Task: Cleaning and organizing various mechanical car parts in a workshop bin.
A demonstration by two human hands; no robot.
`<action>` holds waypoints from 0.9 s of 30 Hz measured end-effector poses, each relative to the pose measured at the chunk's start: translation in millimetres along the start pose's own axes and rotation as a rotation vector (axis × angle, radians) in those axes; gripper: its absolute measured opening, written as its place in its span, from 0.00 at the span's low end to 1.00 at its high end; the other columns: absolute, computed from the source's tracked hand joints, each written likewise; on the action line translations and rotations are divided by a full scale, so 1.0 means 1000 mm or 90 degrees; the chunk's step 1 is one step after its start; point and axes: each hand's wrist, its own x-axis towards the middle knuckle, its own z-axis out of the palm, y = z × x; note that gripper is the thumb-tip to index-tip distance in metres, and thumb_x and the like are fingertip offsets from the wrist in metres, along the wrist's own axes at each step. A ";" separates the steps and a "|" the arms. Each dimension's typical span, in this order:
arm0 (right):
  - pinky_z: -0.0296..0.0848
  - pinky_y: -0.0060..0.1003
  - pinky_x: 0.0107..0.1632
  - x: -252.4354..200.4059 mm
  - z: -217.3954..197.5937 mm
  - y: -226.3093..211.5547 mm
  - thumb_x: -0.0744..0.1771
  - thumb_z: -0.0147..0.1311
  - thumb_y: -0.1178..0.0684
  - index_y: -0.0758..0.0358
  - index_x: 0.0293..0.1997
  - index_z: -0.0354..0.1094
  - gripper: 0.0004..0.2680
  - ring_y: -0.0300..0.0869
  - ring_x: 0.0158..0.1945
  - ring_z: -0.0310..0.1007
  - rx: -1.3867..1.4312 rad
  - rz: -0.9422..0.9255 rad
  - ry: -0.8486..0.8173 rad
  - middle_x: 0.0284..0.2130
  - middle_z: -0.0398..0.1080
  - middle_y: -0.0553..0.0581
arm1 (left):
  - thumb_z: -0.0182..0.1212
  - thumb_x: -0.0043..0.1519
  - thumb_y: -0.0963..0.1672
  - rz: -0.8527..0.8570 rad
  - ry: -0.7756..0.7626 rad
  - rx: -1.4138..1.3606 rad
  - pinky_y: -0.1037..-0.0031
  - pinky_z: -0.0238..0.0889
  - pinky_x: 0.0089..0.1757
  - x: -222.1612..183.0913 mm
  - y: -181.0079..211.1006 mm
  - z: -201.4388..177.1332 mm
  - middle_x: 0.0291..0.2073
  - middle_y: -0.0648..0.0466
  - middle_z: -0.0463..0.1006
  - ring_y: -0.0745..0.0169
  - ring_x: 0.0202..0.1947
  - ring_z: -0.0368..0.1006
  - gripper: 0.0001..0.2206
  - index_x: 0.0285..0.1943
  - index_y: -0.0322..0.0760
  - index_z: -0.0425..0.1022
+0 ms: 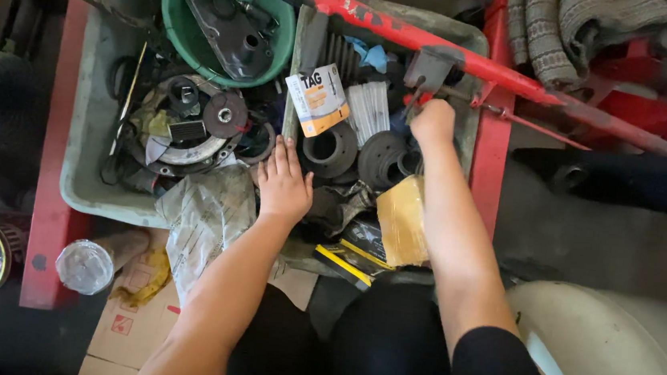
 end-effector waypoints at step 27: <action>0.70 0.56 0.52 0.041 -0.008 -0.136 0.62 0.48 0.64 0.71 0.59 0.65 0.18 0.66 0.53 0.69 0.195 -0.154 -0.028 0.58 0.64 0.79 | 0.56 0.63 0.53 -0.010 -0.001 -0.001 0.41 0.50 0.63 0.001 0.000 -0.001 0.76 0.36 0.47 0.36 0.69 0.56 0.40 0.79 0.26 0.44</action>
